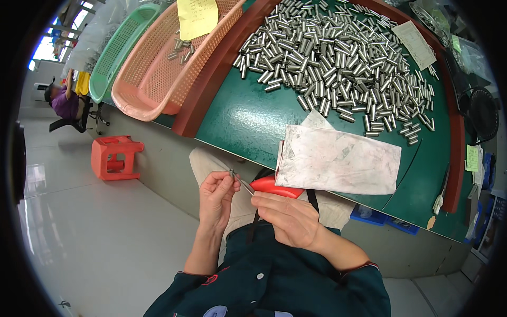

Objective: Using a thin metal needle probe to inspect and clean the interior of small cylindrical metal components at a manufacturing workbench.

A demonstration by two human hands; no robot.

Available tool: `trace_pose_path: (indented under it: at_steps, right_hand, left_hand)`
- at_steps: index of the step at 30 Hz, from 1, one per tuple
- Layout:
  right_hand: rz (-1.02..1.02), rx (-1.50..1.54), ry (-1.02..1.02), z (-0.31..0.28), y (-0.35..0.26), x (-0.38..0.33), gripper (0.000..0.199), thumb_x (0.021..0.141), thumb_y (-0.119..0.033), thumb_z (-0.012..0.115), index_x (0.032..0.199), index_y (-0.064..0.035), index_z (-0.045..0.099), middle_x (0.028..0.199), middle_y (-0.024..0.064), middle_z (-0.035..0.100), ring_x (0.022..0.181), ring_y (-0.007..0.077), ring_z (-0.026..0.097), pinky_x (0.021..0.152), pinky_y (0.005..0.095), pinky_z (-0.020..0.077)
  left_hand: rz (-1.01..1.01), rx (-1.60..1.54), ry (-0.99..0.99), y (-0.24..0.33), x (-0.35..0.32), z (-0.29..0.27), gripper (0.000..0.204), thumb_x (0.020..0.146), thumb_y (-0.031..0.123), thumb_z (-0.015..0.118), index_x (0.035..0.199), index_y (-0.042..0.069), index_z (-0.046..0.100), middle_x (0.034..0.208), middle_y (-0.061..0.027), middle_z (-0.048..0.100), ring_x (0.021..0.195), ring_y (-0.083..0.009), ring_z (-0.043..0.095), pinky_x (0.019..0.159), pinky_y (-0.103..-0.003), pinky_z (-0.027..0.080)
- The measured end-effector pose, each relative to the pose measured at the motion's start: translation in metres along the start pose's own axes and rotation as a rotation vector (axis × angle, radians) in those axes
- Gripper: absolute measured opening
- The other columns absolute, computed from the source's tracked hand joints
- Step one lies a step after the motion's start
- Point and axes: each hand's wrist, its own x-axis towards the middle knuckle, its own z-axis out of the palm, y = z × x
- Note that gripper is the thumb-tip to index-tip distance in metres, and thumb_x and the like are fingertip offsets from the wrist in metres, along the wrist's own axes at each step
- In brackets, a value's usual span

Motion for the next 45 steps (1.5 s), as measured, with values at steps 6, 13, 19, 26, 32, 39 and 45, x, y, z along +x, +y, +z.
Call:
trace_pose_path:
  at_steps: [6,13,19,26,32,39,45]
  right_hand:
    - [-0.017,0.033,0.05,-0.002,0.003,-0.002,0.022,0.074,-0.004,0.063,0.093,-0.0004,0.051,0.082,0.0174,0.063,0.071,0.0299,0.064,0.055,0.0311,0.052]
    - [-0.071,-0.007,-0.078,-0.003,-0.001,-0.007,0.027,0.069,0.005,0.06,0.094,0.0029,0.051,0.093,0.0193,0.061,0.083,0.0306,0.062,0.062,0.0306,0.0521]
    - [-0.093,0.069,-0.122,-0.008,-0.006,-0.004,0.026,0.068,0.009,0.057,0.093,0.0037,0.05,0.092,0.0207,0.06,0.086,0.0332,0.061,0.065,0.0336,0.0529]
    - [-0.097,0.092,-0.037,-0.011,-0.007,-0.002,0.027,0.067,0.011,0.057,0.091,0.0035,0.05,0.091,0.0208,0.06,0.085,0.0334,0.061,0.065,0.0344,0.0528]
    - [-0.085,0.076,-0.044,-0.008,-0.005,0.0,0.029,0.065,0.011,0.057,0.092,0.0033,0.05,0.091,0.0188,0.061,0.085,0.0321,0.062,0.066,0.0329,0.0524]
    - [-0.067,0.042,-0.042,-0.008,-0.004,0.001,0.029,0.065,0.008,0.062,0.092,0.0024,0.052,0.09,0.0176,0.062,0.082,0.0305,0.062,0.064,0.0315,0.0523]
    - [-0.048,0.053,-0.013,-0.009,-0.002,-0.003,0.031,0.067,0.0,0.068,0.094,0.0003,0.052,0.09,0.0162,0.062,0.078,0.0283,0.063,0.062,0.0305,0.0524]
  left_hand:
    - [-0.004,0.064,-0.041,-0.001,-0.007,0.004,0.013,0.079,0.0,0.057,0.092,-0.001,0.055,0.084,-0.0118,0.061,0.07,-0.0151,0.058,0.07,-0.026,0.048]
    - [0.112,-0.01,0.058,-0.006,-0.003,0.005,0.012,0.08,0.0,0.056,0.091,0.001,0.055,0.087,-0.0114,0.061,0.075,-0.0145,0.057,0.072,-0.025,0.046]
    - [0.078,-0.172,0.002,-0.007,-0.006,0.008,0.012,0.08,-0.003,0.055,0.092,0.0,0.053,0.09,-0.0129,0.059,0.076,-0.0144,0.057,0.073,-0.025,0.047]
    - [0.118,-0.142,-0.016,-0.007,-0.002,-0.002,0.012,0.08,-0.003,0.056,0.092,0.0,0.053,0.088,-0.0124,0.059,0.077,-0.0149,0.056,0.074,-0.025,0.046]
    - [0.124,-0.085,-0.029,-0.007,-0.003,-0.001,0.012,0.079,-0.003,0.057,0.09,-0.001,0.054,0.089,-0.0132,0.059,0.076,-0.0154,0.057,0.073,-0.026,0.047]
    - [0.194,0.065,-0.033,-0.008,-0.004,0.0,0.012,0.078,-0.003,0.058,0.089,-0.001,0.055,0.089,-0.0135,0.058,0.075,-0.0166,0.055,0.07,-0.027,0.045]
    - [0.155,0.088,-0.027,-0.007,-0.004,-0.002,0.012,0.077,-0.004,0.058,0.088,-0.002,0.055,0.087,-0.0141,0.058,0.074,-0.0172,0.056,0.07,-0.027,0.045]
